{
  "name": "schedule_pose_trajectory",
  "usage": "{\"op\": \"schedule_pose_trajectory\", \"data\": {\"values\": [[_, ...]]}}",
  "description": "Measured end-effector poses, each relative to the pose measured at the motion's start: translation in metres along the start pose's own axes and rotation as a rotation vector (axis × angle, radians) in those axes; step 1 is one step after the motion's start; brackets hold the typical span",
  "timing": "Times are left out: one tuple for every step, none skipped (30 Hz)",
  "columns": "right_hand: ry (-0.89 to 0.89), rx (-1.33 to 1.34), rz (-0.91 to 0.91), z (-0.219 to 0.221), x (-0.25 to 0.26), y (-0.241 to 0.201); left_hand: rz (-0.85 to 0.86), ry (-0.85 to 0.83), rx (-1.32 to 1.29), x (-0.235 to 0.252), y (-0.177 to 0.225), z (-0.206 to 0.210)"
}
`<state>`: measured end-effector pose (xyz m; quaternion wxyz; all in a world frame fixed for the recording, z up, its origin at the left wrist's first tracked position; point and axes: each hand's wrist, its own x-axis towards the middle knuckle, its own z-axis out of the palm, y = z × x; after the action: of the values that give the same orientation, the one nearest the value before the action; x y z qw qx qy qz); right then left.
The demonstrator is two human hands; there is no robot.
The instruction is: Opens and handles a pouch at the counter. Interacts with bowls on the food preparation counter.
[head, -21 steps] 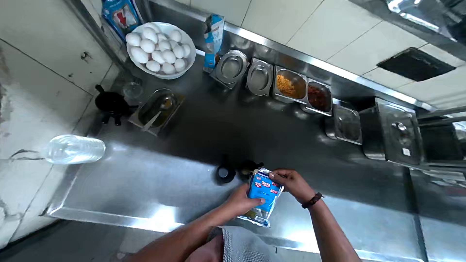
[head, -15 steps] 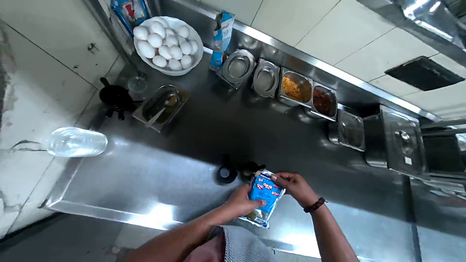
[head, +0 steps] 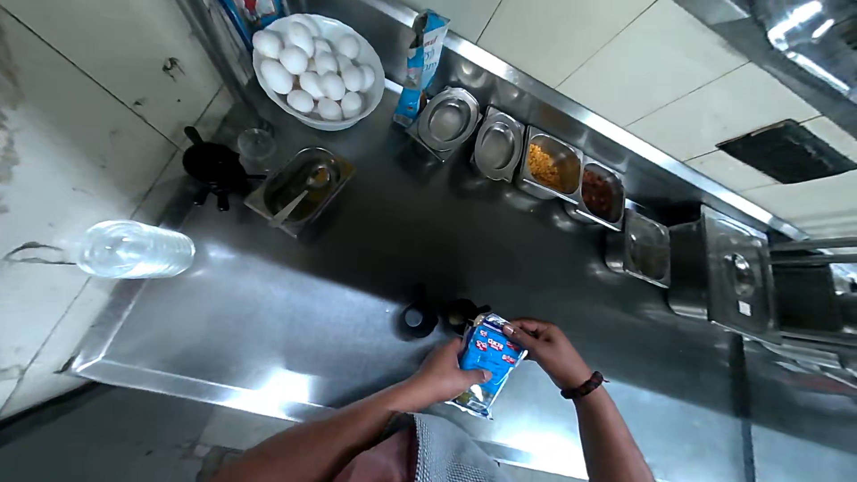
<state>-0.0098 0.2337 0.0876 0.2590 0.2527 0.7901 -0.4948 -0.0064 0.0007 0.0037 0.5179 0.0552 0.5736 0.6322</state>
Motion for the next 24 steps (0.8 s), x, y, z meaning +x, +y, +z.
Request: {"op": "schedule_pose_trajectory", "data": {"values": [[-0.002,0.003,0.006,0.0003,0.0009,0.0011,-0.003,-0.003,0.000,0.0006,-0.0013,0.0000],[-0.006,0.007,0.009,0.0005,0.0019,0.0025,-0.005,-0.005,0.000,0.0012,-0.0024,0.0000],[-0.011,0.009,0.015,0.0009,0.0026,0.0029,-0.010,-0.008,0.002,0.0019,-0.0034,-0.0003],[-0.019,0.010,0.021,0.0012,0.0033,0.0034,-0.015,-0.010,0.000,0.0023,-0.0047,-0.0004],[-0.024,0.007,0.025,0.0017,0.0038,0.0039,-0.021,-0.012,-0.002,0.0020,-0.0058,-0.0004],[-0.027,0.004,0.025,0.0024,0.0045,0.0045,-0.025,-0.012,-0.006,0.0012,-0.0061,-0.0005],[-0.031,0.001,0.027,0.0029,0.0053,0.0046,-0.025,-0.011,-0.016,0.0001,-0.0058,-0.0007],[-0.034,-0.001,0.032,0.0032,0.0057,0.0045,-0.019,-0.010,-0.030,-0.0013,-0.0053,-0.0007],[-0.036,-0.003,0.041,0.0032,0.0057,0.0040,-0.017,-0.011,-0.038,-0.0018,-0.0054,-0.0006],[-0.037,-0.004,0.048,0.0032,0.0059,0.0039,-0.018,-0.012,-0.041,-0.0017,-0.0056,-0.0005],[-0.037,-0.004,0.053,0.0032,0.0061,0.0041,-0.020,-0.012,-0.043,-0.0015,-0.0060,-0.0003],[-0.038,-0.005,0.056,0.0030,0.0062,0.0044,-0.023,-0.013,-0.044,-0.0013,-0.0065,0.0001],[-0.040,-0.007,0.057,0.0030,0.0061,0.0041,-0.028,-0.015,-0.044,-0.0009,-0.0070,0.0005],[-0.041,-0.007,0.058,0.0030,0.0062,0.0036,-0.032,-0.014,-0.047,-0.0008,-0.0070,0.0007],[-0.040,-0.006,0.058,0.0032,0.0061,0.0027,-0.034,-0.014,-0.050,-0.0008,-0.0069,0.0006],[-0.039,0.000,0.058,0.0034,0.0059,0.0020,-0.036,-0.015,-0.055,-0.0009,-0.0067,0.0005],[-0.036,0.004,0.058,0.0035,0.0058,0.0014,-0.038,-0.016,-0.060,-0.0009,-0.0066,0.0005],[-0.037,0.009,0.058,0.0033,0.0055,0.0008,-0.034,-0.016,-0.069,-0.0011,-0.0069,0.0008],[-0.038,0.013,0.058,0.0030,0.0052,0.0005,-0.028,-0.017,-0.075,-0.0012,-0.0071,0.0010],[-0.037,0.014,0.053,0.0028,0.0051,0.0009,-0.026,-0.020,-0.076,-0.0016,-0.0066,0.0011],[-0.036,0.014,0.042,0.0024,0.0048,0.0011,-0.024,-0.020,-0.073,-0.0017,-0.0059,0.0009],[-0.032,0.013,0.026,0.0021,0.0045,0.0016,-0.020,-0.016,-0.070,-0.0017,-0.0052,0.0007],[-0.027,0.013,0.006,0.0018,0.0035,0.0016,-0.016,-0.011,-0.065,-0.0019,-0.0044,0.0008],[-0.021,0.014,-0.016,0.0014,0.0026,0.0019,-0.015,-0.005,-0.050,-0.0024,-0.0023,0.0006]]}}
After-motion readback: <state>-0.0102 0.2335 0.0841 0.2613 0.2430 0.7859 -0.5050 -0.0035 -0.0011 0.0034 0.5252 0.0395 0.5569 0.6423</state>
